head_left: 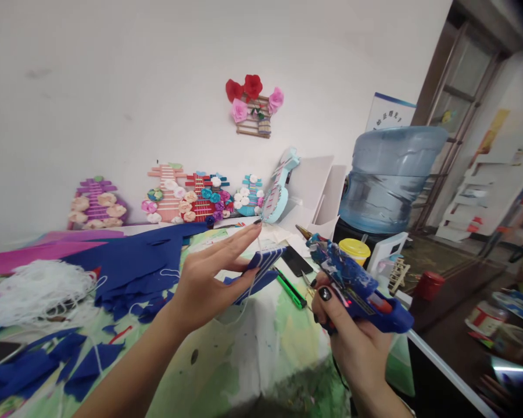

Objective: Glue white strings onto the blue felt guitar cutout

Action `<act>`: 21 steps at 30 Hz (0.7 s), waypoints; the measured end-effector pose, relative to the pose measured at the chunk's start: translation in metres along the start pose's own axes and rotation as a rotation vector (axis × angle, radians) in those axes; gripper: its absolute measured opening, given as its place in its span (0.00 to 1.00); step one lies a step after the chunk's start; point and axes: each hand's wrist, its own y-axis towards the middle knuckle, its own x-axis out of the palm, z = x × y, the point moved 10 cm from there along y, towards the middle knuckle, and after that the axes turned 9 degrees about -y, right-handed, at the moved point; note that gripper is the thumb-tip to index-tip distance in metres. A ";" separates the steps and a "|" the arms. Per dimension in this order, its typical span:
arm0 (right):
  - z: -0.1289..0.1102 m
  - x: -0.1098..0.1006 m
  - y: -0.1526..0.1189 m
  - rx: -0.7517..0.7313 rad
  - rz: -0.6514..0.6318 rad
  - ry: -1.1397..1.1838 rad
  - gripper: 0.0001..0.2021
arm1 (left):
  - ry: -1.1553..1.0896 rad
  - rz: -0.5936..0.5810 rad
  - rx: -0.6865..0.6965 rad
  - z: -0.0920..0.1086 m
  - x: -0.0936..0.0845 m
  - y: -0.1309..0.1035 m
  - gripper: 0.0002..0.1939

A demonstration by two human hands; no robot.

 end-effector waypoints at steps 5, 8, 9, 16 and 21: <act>0.000 0.007 0.000 0.018 -0.028 0.037 0.06 | -0.043 -0.034 0.008 0.005 0.000 0.000 0.29; -0.002 0.009 0.000 0.020 -0.019 0.062 0.07 | -0.068 -0.043 -0.007 0.005 0.001 0.002 0.27; -0.003 0.009 0.000 0.019 -0.013 0.073 0.07 | -0.074 -0.047 -0.008 0.005 0.001 0.002 0.26; -0.002 0.006 -0.004 -0.032 0.014 -0.005 0.06 | -0.016 -0.076 -0.005 0.008 0.001 0.003 0.18; -0.011 0.009 -0.005 -0.111 0.109 -0.183 0.08 | -0.041 -0.077 -0.031 0.006 0.003 0.003 0.12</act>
